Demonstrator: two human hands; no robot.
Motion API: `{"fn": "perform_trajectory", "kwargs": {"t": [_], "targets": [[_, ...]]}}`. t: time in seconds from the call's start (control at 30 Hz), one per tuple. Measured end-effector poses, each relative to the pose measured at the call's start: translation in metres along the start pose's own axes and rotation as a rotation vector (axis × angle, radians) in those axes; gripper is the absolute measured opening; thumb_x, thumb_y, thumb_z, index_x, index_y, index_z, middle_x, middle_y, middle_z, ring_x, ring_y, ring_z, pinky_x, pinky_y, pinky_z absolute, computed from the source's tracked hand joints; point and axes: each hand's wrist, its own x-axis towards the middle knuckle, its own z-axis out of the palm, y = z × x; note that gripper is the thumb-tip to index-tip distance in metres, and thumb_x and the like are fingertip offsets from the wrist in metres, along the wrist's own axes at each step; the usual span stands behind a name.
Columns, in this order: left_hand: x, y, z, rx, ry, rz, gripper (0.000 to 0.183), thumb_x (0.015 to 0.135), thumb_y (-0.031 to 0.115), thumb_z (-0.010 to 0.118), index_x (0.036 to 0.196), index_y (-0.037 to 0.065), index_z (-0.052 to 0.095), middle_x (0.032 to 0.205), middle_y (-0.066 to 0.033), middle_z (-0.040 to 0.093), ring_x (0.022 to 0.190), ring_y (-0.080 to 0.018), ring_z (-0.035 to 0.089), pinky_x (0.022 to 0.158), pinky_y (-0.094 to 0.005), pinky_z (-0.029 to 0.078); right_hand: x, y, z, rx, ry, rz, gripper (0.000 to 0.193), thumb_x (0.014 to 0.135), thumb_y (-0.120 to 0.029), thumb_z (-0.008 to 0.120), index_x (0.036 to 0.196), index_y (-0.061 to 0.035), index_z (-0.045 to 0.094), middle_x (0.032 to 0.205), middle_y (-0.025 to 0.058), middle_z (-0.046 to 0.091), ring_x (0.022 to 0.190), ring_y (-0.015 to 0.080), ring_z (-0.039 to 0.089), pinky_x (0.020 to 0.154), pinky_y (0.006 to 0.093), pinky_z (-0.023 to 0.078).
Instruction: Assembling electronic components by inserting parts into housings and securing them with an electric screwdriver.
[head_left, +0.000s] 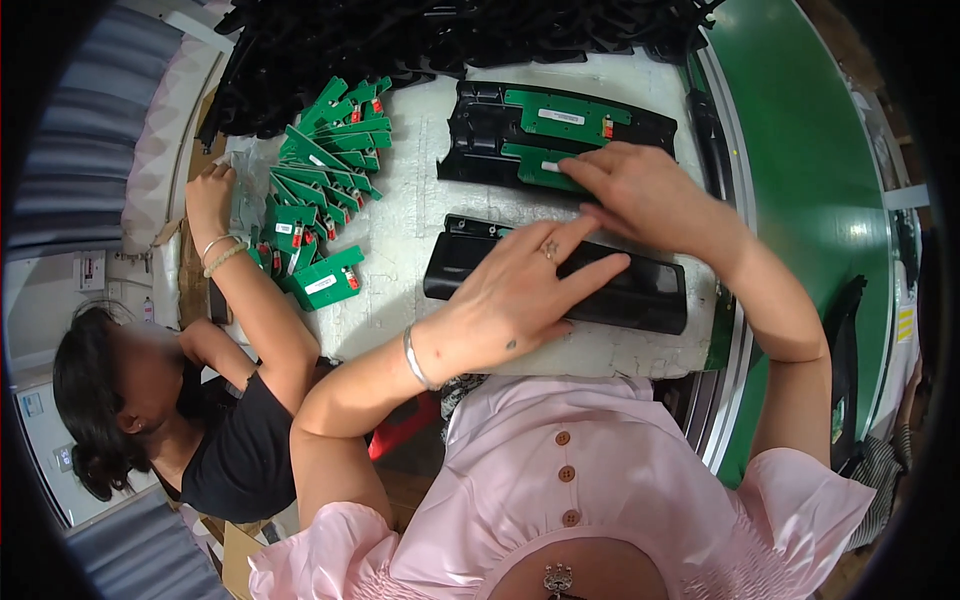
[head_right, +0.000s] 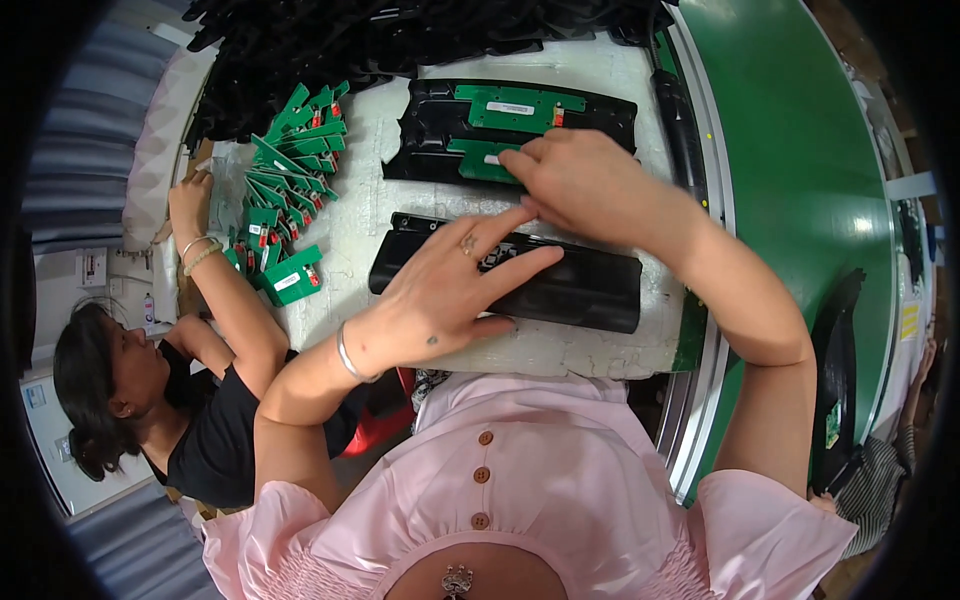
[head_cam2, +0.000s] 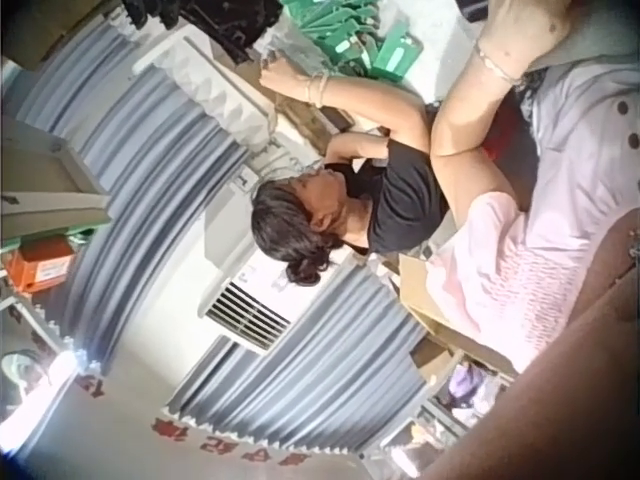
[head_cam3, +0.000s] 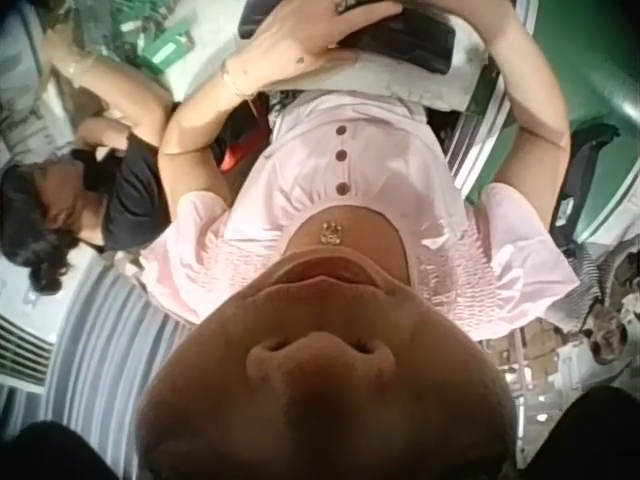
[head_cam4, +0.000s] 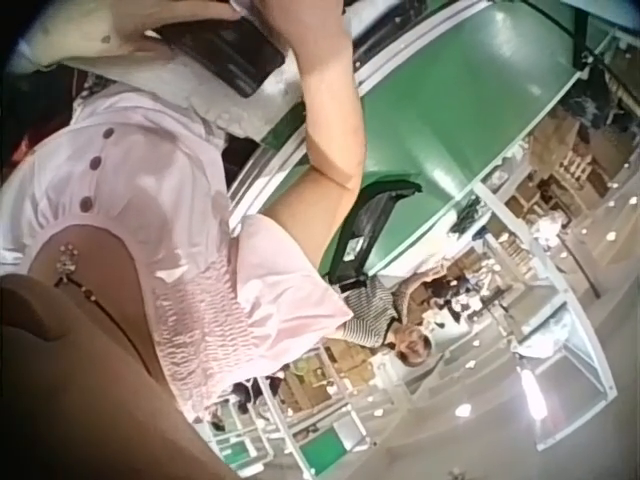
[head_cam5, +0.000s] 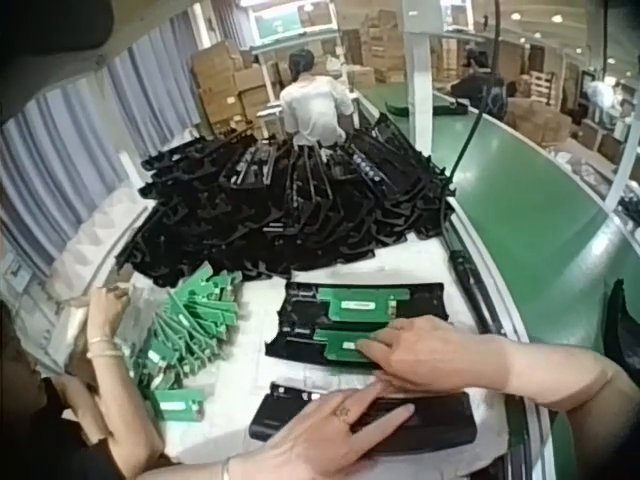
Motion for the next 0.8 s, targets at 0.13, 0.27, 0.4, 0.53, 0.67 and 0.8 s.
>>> {"fn": "perform_trajectory", "kwargs": {"t": [0.13, 0.27, 0.4, 0.53, 0.67, 0.8], "targets": [[-0.002, -0.010, 0.007, 0.026, -0.050, 0.020, 0.065, 0.058, 0.015, 0.072, 0.117, 0.009, 0.048, 0.115, -0.0125, 0.046, 0.105, -0.0296, 0.043, 0.088, -0.0384, 0.036, 0.017, 0.033, -0.011, 0.022, 0.120, 0.139, 0.026, 0.081, -0.014, 0.051, 0.103, -0.0005, 0.055, 0.087, 0.0156, 0.060, 0.079, 0.0333, 0.057, 0.068, 0.0401, 0.046], [-0.002, -0.005, 0.011, -0.016, -0.020, -0.006, 0.063, 0.058, 0.014, 0.072, 0.116, 0.009, 0.049, 0.113, -0.0132, 0.046, 0.105, -0.0306, 0.043, 0.088, -0.0385, 0.036, 0.021, 0.059, 0.013, -0.016, 0.224, 0.216, 0.045, 0.080, -0.027, 0.056, 0.115, -0.0002, 0.048, 0.102, 0.0186, 0.056, 0.095, 0.0330, 0.052, 0.080, 0.0382, 0.043], [-0.005, -0.003, 0.013, -0.003, -0.012, -0.019, 0.064, 0.058, 0.011, 0.071, 0.117, 0.010, 0.048, 0.113, -0.0140, 0.044, 0.105, -0.0310, 0.042, 0.089, -0.0392, 0.035, 0.027, 0.050, 0.015, 0.029, 0.089, 0.284, 0.073, 0.073, -0.042, 0.063, 0.125, 0.0004, 0.036, 0.112, 0.0195, 0.051, 0.102, 0.0336, 0.049, 0.087, 0.0374, 0.039], [0.002, -0.001, 0.012, -0.017, -0.029, -0.064, 0.065, 0.057, 0.009, 0.070, 0.117, 0.010, 0.046, 0.110, -0.0142, 0.044, 0.102, -0.0313, 0.041, 0.087, -0.0386, 0.034, 0.026, 0.043, 0.023, -0.074, 0.140, 0.219, 0.079, 0.066, -0.040, 0.068, 0.125, 0.0007, 0.035, 0.113, 0.0161, 0.051, 0.104, 0.0304, 0.048, 0.088, 0.0364, 0.039], [0.006, 0.002, 0.010, -0.076, -0.092, -0.113, 0.065, 0.055, 0.007, 0.070, 0.116, 0.010, 0.046, 0.104, -0.0136, 0.043, 0.098, -0.0312, 0.042, 0.084, -0.0369, 0.035, 0.028, 0.048, 0.020, 0.013, 0.114, 0.258, 0.073, 0.063, -0.027, 0.070, 0.123, 0.0001, 0.039, 0.116, 0.0177, 0.050, 0.103, 0.0324, 0.050, 0.088, 0.0361, 0.040], [0.010, 0.006, -0.002, -0.069, -0.092, -0.020, 0.069, 0.054, 0.004, 0.070, 0.118, 0.012, 0.045, 0.107, -0.0141, 0.043, 0.098, -0.0310, 0.042, 0.084, -0.0364, 0.035, 0.031, 0.051, 0.009, 0.131, 0.174, 0.259, 0.070, 0.062, -0.027, 0.070, 0.120, 0.0011, 0.043, 0.115, 0.0183, 0.051, 0.103, 0.0322, 0.051, 0.087, 0.0358, 0.041]]}}
